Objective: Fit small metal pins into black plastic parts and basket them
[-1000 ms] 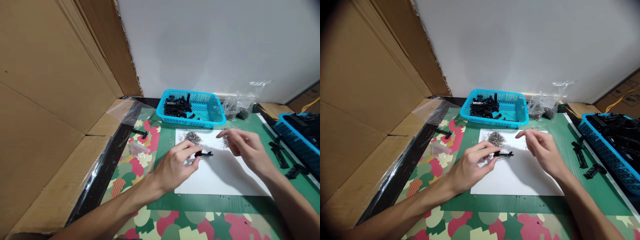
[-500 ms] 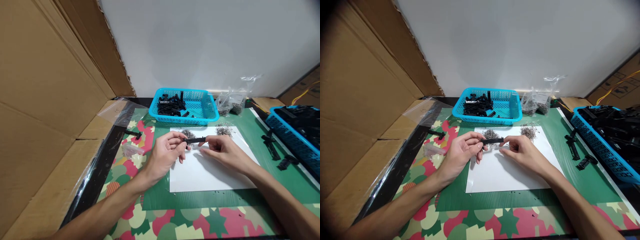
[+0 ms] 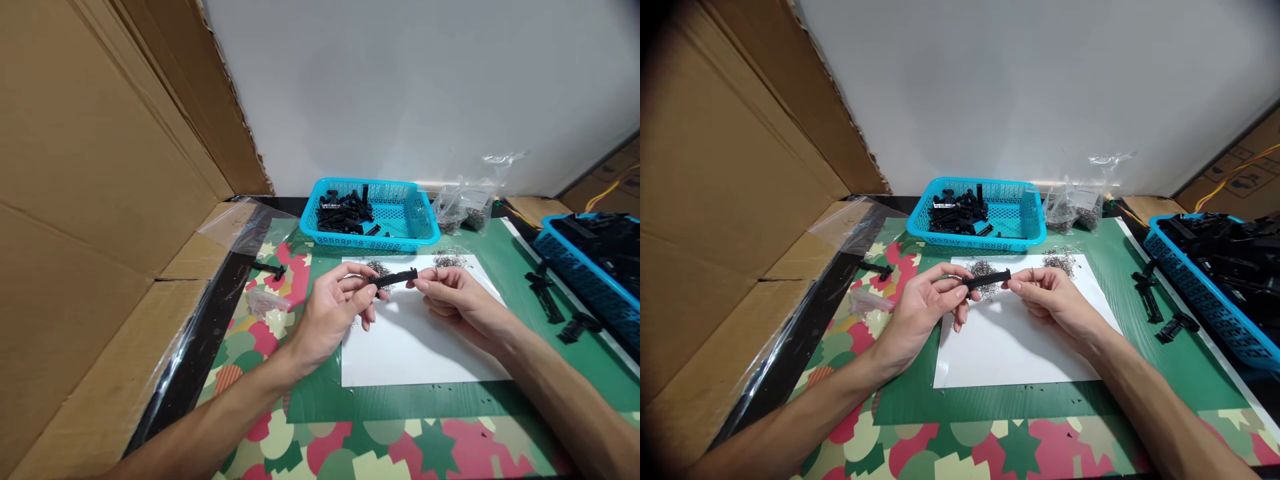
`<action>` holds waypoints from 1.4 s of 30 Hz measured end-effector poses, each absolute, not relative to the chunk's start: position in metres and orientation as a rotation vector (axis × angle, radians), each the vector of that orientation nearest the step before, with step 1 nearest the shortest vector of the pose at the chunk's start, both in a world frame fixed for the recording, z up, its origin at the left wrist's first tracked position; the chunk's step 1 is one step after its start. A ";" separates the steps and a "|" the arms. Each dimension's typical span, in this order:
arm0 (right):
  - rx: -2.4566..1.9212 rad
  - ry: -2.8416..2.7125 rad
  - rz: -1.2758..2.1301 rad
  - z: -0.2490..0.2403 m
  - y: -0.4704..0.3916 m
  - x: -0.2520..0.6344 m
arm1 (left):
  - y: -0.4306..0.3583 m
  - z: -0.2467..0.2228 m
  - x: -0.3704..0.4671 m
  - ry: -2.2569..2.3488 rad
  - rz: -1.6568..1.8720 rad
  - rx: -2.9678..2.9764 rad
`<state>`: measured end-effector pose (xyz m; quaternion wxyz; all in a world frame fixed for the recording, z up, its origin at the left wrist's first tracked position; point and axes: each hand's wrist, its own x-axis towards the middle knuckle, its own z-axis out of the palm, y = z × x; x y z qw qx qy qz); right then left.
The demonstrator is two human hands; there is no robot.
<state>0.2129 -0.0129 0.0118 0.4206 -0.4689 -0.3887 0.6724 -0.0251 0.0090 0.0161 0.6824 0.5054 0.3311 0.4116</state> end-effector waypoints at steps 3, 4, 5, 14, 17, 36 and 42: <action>-1.180 -0.888 1.702 0.011 -0.012 0.211 | 0.008 0.016 -0.025 0.759 0.916 1.147; -1.181 -0.872 1.702 0.011 -0.012 0.210 | 0.008 0.015 -0.025 0.771 0.916 1.152; -1.181 -0.859 1.699 0.010 -0.012 0.210 | 0.008 0.015 -0.025 0.783 0.917 1.156; -1.203 -0.934 1.662 0.011 -0.017 0.205 | 0.008 0.016 -0.024 0.804 0.927 1.165; -1.241 -0.962 1.621 0.011 -0.017 0.204 | 0.008 0.015 -0.025 0.769 0.921 1.165; -1.144 -0.776 1.677 0.012 -0.019 0.201 | 0.004 0.015 -0.021 0.759 0.923 1.176; -1.307 -1.232 1.057 0.011 -0.028 0.194 | 0.007 0.014 -0.021 0.889 0.972 1.308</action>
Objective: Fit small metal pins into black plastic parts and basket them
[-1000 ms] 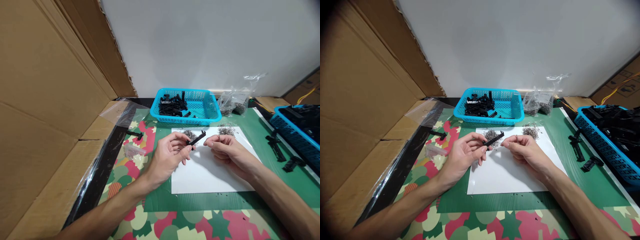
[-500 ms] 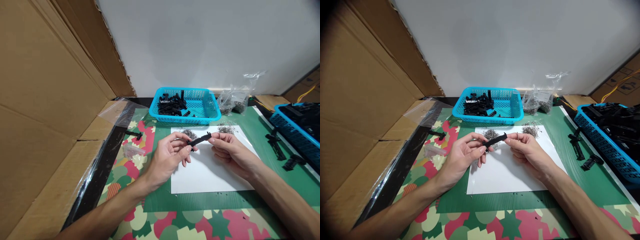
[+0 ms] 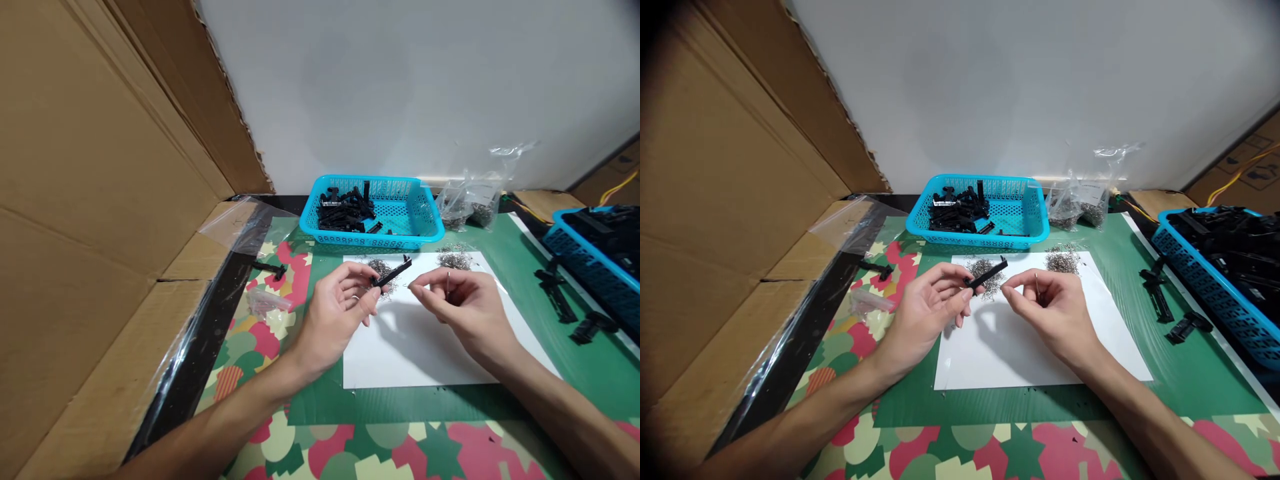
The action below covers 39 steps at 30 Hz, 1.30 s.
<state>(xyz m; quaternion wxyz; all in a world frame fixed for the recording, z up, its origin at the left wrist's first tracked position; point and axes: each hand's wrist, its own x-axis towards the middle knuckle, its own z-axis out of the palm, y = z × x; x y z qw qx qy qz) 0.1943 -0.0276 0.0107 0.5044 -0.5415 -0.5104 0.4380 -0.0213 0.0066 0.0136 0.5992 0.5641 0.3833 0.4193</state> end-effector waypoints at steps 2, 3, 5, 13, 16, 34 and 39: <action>-1.311 -1.385 0.826 0.015 -0.030 0.197 | 0.006 0.014 -0.022 0.963 0.976 1.470; -1.302 -1.454 0.722 0.017 -0.032 0.198 | 0.005 0.015 -0.023 0.989 0.963 1.563; -1.284 -1.591 0.598 0.021 -0.034 0.201 | 0.001 0.017 -0.024 0.996 0.926 1.732; -1.231 -1.708 0.684 0.020 -0.038 0.195 | -0.007 0.018 -0.024 0.902 1.019 1.957; -1.202 -1.731 0.594 0.021 -0.039 0.193 | -0.007 0.018 -0.025 0.899 1.046 1.958; -1.171 -1.827 0.214 0.030 -0.043 0.198 | -0.002 0.021 -0.025 0.831 0.921 1.562; -1.103 -1.939 0.230 0.030 -0.042 0.201 | 0.001 0.019 -0.023 0.724 0.752 1.315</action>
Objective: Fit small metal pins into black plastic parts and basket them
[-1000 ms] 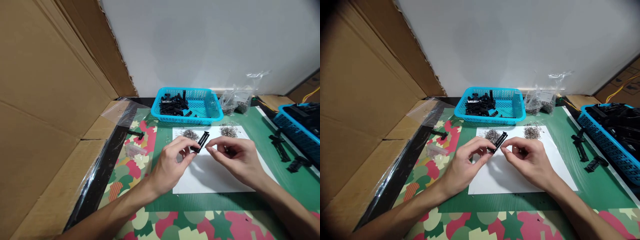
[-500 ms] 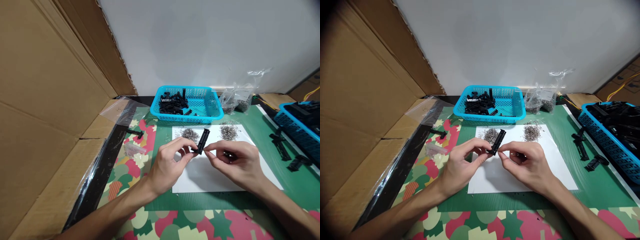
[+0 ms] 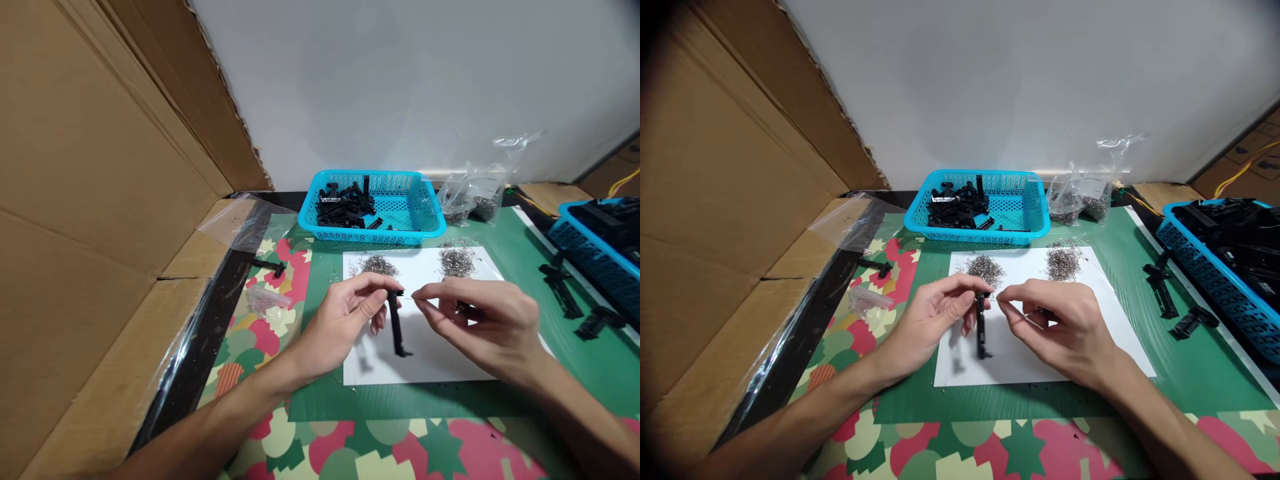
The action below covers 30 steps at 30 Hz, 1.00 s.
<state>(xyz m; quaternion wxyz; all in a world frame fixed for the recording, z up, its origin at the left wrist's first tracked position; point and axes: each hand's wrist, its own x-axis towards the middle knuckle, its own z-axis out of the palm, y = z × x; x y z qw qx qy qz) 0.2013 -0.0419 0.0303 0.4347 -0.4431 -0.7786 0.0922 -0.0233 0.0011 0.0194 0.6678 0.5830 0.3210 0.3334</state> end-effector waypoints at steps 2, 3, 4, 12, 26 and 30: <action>-1.091 -1.956 0.241 0.030 -0.042 0.200 | 0.001 0.018 -0.021 0.716 0.725 1.228; -1.091 -1.961 0.255 0.030 -0.042 0.199 | 0.001 0.018 -0.020 0.713 0.723 1.192; -1.097 -1.958 0.274 0.030 -0.042 0.198 | 0.001 0.017 -0.019 0.710 0.728 1.166; -1.200 -1.862 0.406 0.030 -0.043 0.194 | -0.001 0.016 -0.015 0.719 0.748 1.191; -1.216 -1.875 0.356 0.034 -0.045 0.188 | -0.001 0.012 -0.014 0.793 0.791 1.218; -1.190 -1.908 0.331 0.031 -0.044 0.188 | -0.001 0.009 -0.015 0.791 0.787 1.223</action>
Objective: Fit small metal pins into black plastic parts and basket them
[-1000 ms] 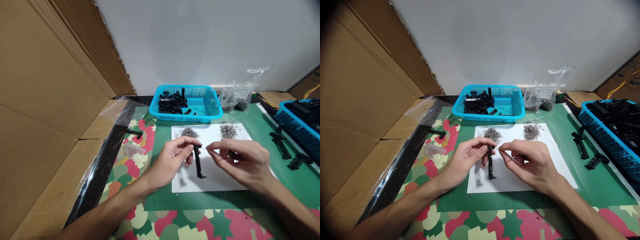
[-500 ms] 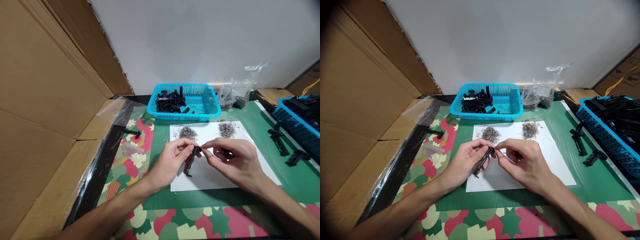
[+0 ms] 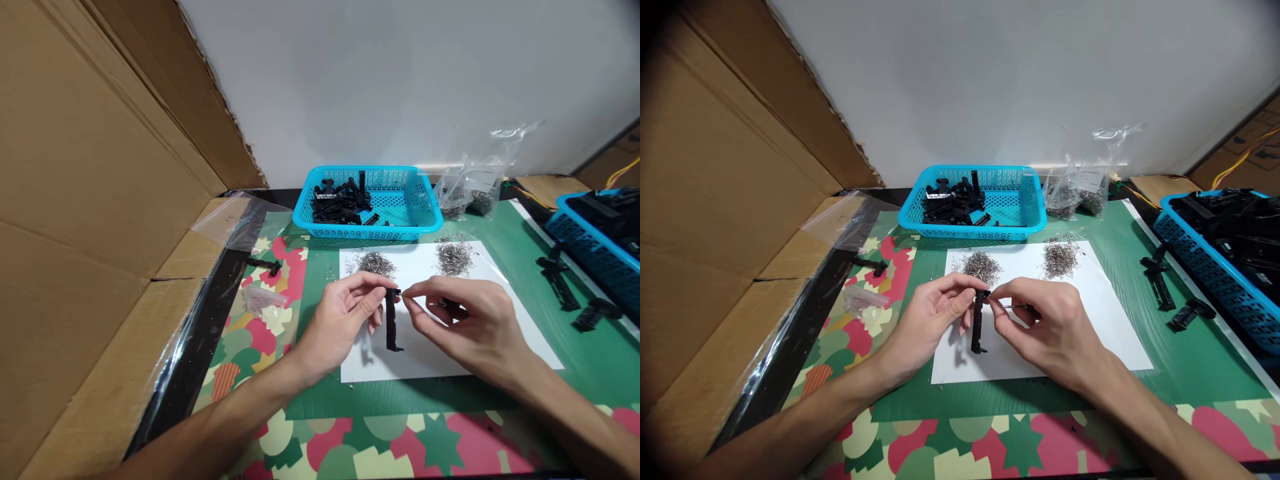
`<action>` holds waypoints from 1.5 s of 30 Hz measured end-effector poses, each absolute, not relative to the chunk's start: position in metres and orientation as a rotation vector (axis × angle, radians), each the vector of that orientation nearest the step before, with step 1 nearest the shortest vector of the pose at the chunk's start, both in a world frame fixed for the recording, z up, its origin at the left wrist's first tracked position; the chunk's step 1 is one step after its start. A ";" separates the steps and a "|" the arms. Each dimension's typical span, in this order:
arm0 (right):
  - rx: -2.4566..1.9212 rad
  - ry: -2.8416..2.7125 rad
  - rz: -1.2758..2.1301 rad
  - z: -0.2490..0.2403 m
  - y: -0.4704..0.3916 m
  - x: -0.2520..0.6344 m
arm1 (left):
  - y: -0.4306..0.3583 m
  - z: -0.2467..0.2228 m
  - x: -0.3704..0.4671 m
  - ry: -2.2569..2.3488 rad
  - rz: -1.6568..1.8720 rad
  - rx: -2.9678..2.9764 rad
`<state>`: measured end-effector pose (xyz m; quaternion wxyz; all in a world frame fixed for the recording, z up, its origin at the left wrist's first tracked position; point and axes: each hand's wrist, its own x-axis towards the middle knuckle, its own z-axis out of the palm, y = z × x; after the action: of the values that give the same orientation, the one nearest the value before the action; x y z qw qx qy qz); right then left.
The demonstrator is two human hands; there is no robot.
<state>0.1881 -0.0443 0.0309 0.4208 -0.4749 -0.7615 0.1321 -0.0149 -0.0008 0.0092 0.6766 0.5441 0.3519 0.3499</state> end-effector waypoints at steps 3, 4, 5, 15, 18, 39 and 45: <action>-1.193 -1.918 0.298 0.029 -0.044 0.188 | -0.001 0.008 -0.016 0.796 0.769 1.221; -1.192 -1.922 0.286 0.028 -0.043 0.188 | -0.001 0.009 -0.016 0.797 0.767 1.218; -1.189 -1.928 0.273 0.028 -0.043 0.188 | -0.001 0.009 -0.016 0.798 0.766 1.214; -1.133 -1.992 0.227 0.027 -0.043 0.191 | -0.001 0.014 -0.014 0.784 0.781 1.205; -1.138 -1.980 0.223 0.026 -0.044 0.191 | -0.001 0.015 -0.014 0.767 0.780 1.195; -1.126 -1.913 0.187 0.026 -0.047 0.193 | -0.004 0.019 -0.013 0.647 0.778 1.017; -1.114 -1.898 0.195 0.028 -0.049 0.193 | -0.007 0.017 -0.013 0.599 0.729 0.901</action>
<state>0.1928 -0.0494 0.0276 0.4494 -0.4506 -0.7674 0.0788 -0.0134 -0.0074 0.0173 0.7947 0.4192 0.2786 0.3393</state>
